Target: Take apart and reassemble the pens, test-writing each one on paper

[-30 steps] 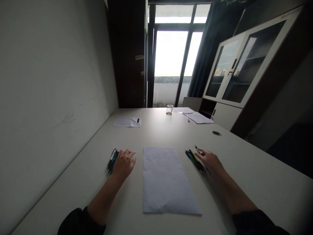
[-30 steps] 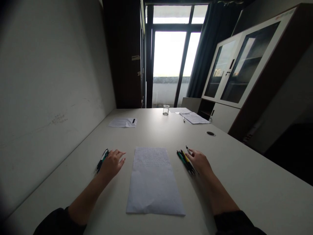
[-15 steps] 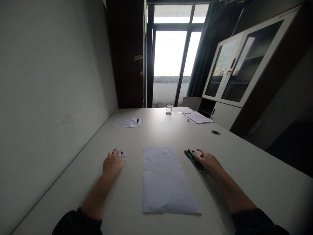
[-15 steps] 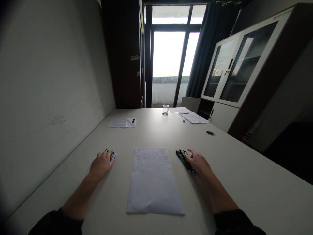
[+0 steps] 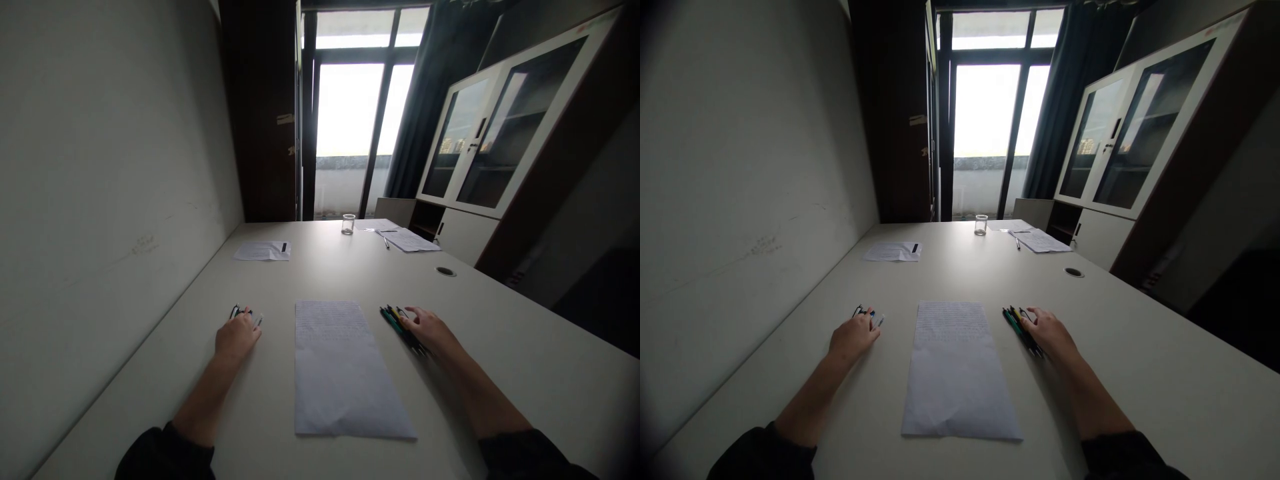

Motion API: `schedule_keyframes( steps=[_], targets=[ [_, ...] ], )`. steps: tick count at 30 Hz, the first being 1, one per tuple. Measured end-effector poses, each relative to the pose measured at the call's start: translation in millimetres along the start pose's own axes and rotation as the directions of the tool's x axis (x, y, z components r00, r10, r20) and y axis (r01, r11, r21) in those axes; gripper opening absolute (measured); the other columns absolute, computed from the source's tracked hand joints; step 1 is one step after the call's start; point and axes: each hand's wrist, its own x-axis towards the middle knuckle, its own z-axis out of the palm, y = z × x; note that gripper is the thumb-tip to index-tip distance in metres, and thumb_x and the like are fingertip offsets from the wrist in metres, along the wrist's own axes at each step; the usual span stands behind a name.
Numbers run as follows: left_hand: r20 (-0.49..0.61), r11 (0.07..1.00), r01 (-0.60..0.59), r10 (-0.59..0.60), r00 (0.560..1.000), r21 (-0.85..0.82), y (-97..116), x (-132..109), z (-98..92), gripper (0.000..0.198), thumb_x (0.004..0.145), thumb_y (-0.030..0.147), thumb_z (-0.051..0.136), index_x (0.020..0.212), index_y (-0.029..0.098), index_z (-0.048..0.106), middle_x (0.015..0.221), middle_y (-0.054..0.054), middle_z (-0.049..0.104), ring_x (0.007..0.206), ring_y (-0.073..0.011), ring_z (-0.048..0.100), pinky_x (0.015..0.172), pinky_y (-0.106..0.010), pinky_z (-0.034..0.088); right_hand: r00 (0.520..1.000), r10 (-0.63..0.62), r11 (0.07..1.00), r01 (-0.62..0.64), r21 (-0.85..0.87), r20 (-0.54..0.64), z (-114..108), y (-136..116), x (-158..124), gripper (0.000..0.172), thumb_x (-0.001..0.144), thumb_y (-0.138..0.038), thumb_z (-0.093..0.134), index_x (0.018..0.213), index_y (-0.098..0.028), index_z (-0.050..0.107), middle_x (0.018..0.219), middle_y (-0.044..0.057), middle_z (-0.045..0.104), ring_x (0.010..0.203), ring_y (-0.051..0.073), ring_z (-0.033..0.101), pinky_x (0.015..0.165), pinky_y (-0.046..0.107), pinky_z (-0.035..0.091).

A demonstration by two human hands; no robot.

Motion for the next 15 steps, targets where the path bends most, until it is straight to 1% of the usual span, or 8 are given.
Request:
schedule_keyframes(
  steps=[2, 5, 8, 10, 12, 13, 15],
  targets=[
    [-0.020, 0.999, 0.024, -0.025, 0.999, -0.025, 2.5, -1.0, -5.3, 0.024, 0.086, 0.038, 0.053, 0.097, 0.021, 0.067, 0.101, -0.010, 0.070, 0.085, -0.0239, 0.066, 0.070, -0.030, 0.045, 1.000, 0.001, 1.000, -0.001, -0.007, 0.001, -1.3, -1.9, -1.5, 0.048, 0.088, -0.045, 0.050, 0.124, -0.016, 0.062, 0.098, 0.013, 0.067, 0.086, 0.026, 0.063, 0.072, 0.030, 0.045],
    [-0.078, 0.994, 0.042, -0.049, 0.996, -0.097, 4.9, -2.4, -13.2, 0.020, 0.083, 0.038, 0.055, 0.087, 0.021, 0.066, 0.092, -0.007, 0.070, 0.080, -0.0223, 0.066, 0.065, -0.028, 0.042, 1.000, -0.002, 1.000, 0.002, -0.015, -0.022, -3.3, -3.9, -3.6, 0.046, 0.090, -0.045, 0.047, 0.122, -0.016, 0.064, 0.098, 0.014, 0.067, 0.085, 0.026, 0.063, 0.072, 0.032, 0.045],
    [-0.152, 0.972, -0.004, -0.032, 0.988, -0.234, 3.8, -3.5, -21.0, 0.019, 0.081, 0.038, 0.056, 0.077, 0.021, 0.063, 0.081, -0.005, 0.069, 0.074, -0.0214, 0.065, 0.062, -0.028, 0.040, 0.996, -0.033, 0.999, 0.030, -0.036, -0.083, -6.6, -7.8, -5.7, 0.045, 0.091, -0.045, 0.045, 0.119, -0.017, 0.065, 0.094, 0.013, 0.066, 0.084, 0.026, 0.061, 0.075, 0.034, 0.045],
    [-0.175, 0.922, -0.055, -0.014, 0.985, -0.383, 2.1, -3.8, -25.5, 0.020, 0.081, 0.039, 0.057, 0.074, 0.020, 0.062, 0.076, -0.003, 0.069, 0.070, -0.0201, 0.064, 0.061, -0.027, 0.041, 0.988, -0.073, 0.996, 0.066, -0.058, -0.136, -9.9, -14.5, -8.1, 0.042, 0.092, -0.043, 0.045, 0.115, -0.017, 0.067, 0.091, 0.012, 0.066, 0.084, 0.026, 0.060, 0.080, 0.037, 0.044],
    [-0.152, 0.815, -0.095, 0.008, 0.988, -0.572, 1.7, -3.8, -28.8, 0.023, 0.081, 0.041, 0.057, 0.076, 0.019, 0.062, 0.071, -0.002, 0.069, 0.064, -0.0178, 0.064, 0.060, -0.026, 0.042, 0.971, -0.135, 0.990, 0.124, -0.069, -0.199, -13.1, -26.5, -12.2, 0.038, 0.092, -0.040, 0.045, 0.109, -0.016, 0.070, 0.088, 0.012, 0.066, 0.082, 0.026, 0.059, 0.084, 0.038, 0.042],
    [-0.133, 0.735, -0.105, 0.020, 0.991, -0.669, 2.4, -3.8, -29.7, 0.025, 0.082, 0.042, 0.056, 0.077, 0.018, 0.061, 0.071, -0.002, 0.069, 0.060, -0.0166, 0.063, 0.059, -0.026, 0.043, 0.954, -0.183, 0.983, 0.172, -0.067, -0.236, -14.5, -34.7, -15.0, 0.036, 0.093, -0.039, 0.045, 0.106, -0.016, 0.070, 0.090, 0.012, 0.066, 0.084, 0.026, 0.059, 0.087, 0.039, 0.041],
    [-0.088, 0.537, -0.100, 0.048, 0.995, -0.838, 6.6, -4.0, -29.7, 0.025, 0.082, 0.042, 0.056, 0.081, 0.016, 0.059, 0.076, -0.004, 0.071, 0.056, -0.0148, 0.063, 0.056, -0.025, 0.044, 0.919, -0.283, 0.958, 0.286, -0.028, -0.273, -16.4, -55.0, -22.4, 0.034, 0.095, -0.037, 0.044, 0.102, -0.017, 0.071, 0.093, 0.011, 0.066, 0.088, 0.026, 0.058, 0.088, 0.038, 0.041]
  ],
)
